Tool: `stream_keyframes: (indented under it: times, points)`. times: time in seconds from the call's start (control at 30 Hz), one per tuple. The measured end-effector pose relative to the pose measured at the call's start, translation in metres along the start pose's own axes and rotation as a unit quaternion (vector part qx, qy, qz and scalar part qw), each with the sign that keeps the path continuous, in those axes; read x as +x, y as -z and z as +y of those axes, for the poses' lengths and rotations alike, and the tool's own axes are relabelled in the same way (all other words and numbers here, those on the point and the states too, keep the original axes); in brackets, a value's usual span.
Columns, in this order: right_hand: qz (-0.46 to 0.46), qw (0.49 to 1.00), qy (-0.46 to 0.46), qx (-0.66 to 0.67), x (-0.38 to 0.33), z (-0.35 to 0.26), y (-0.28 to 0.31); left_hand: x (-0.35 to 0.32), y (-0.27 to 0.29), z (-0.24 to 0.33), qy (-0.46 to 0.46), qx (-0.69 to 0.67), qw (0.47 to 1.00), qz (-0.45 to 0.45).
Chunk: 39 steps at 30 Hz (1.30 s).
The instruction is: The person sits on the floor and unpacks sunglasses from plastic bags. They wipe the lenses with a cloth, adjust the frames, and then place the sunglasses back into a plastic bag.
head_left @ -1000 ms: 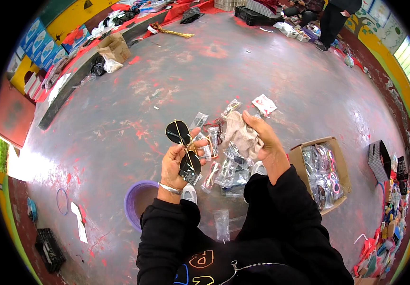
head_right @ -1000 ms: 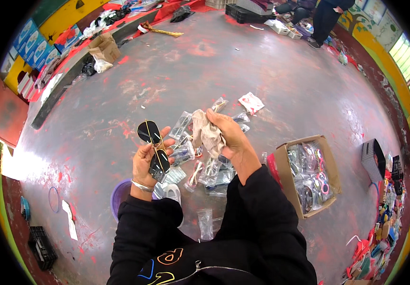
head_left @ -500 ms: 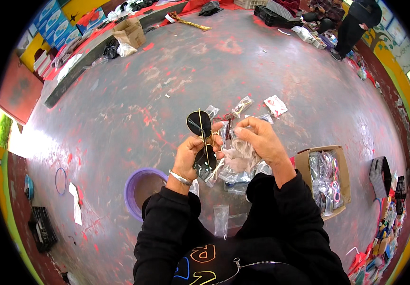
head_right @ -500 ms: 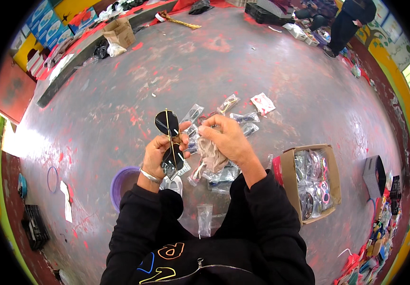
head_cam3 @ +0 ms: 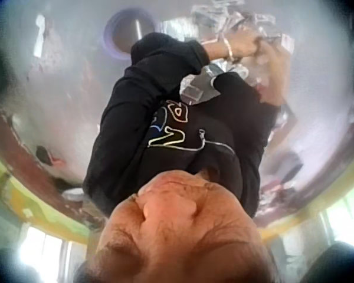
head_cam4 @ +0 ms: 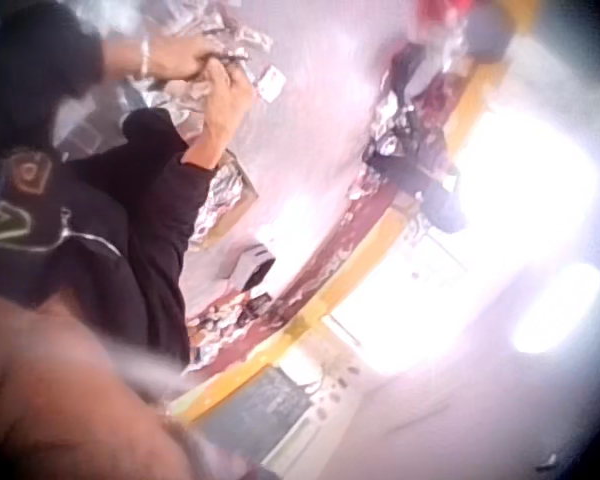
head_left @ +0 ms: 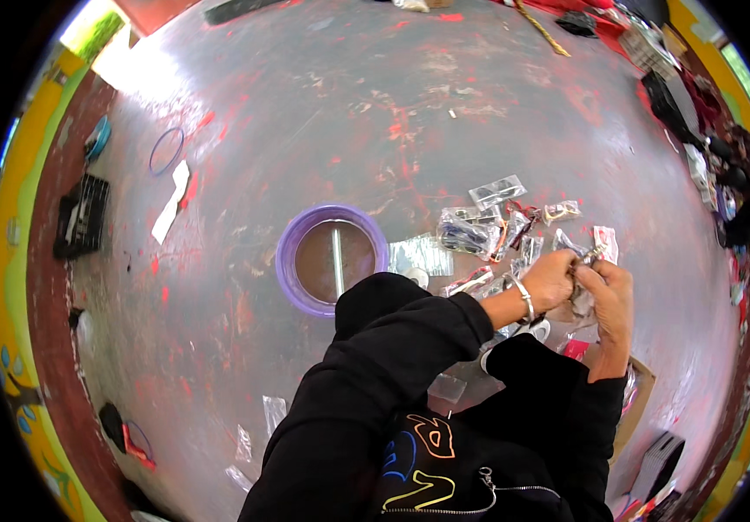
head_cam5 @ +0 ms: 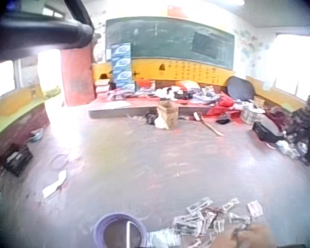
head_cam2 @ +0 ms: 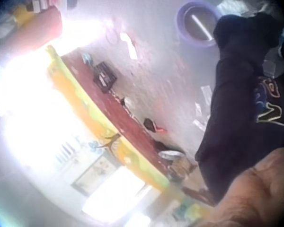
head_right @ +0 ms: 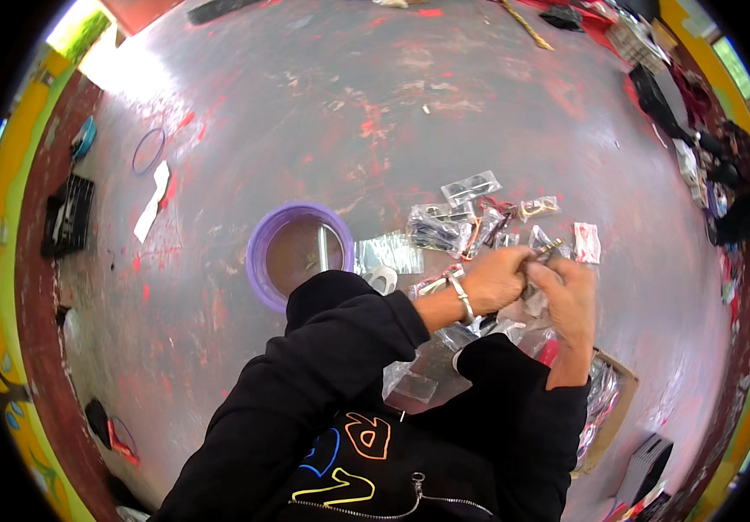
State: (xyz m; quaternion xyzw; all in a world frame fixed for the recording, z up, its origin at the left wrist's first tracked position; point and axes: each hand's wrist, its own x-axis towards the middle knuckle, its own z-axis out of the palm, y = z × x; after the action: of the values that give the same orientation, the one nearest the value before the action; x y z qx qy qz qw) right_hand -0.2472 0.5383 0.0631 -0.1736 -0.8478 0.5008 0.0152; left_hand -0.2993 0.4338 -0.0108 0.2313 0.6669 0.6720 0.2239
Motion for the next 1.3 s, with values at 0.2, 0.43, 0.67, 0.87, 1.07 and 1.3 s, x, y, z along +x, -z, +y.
stream_keyframes:
  times: [0.2, 0.43, 0.67, 0.87, 1.07, 1.3]
  points:
    - [0.059, 0.996, -0.01, 0.073, 0.007, 0.012, -0.007, 0.002, 0.006, 0.011, -0.005, 0.014, 0.998, 0.056]
    - [0.138, 0.989, 0.049, -0.002, -0.005, -0.001, -0.012, 0.005, 0.015, 0.014, -0.015, 0.021, 0.991, 0.128]
    - [0.057, 0.987, 0.15, 0.016, -0.038, -0.026, 0.013, 0.017, 0.064, 0.025, 0.178, -0.356, 0.917, 0.026]
    - [-0.121, 0.986, 0.111, 0.014, -0.055, -0.057, 0.028, 0.014, 0.068, 0.04, 0.163, -0.296, 0.938, -0.081]
    - [0.012, 0.981, 0.032, 0.192, -0.032, -0.013, 0.049, 0.012, 0.045, 0.045, 0.173, -0.269, 0.924, -0.211]
    - [-0.004, 0.996, 0.083, 0.036, -0.014, 0.01, -0.003, 0.007, 0.037, 0.032, 0.115, -0.074, 0.97, -0.203]
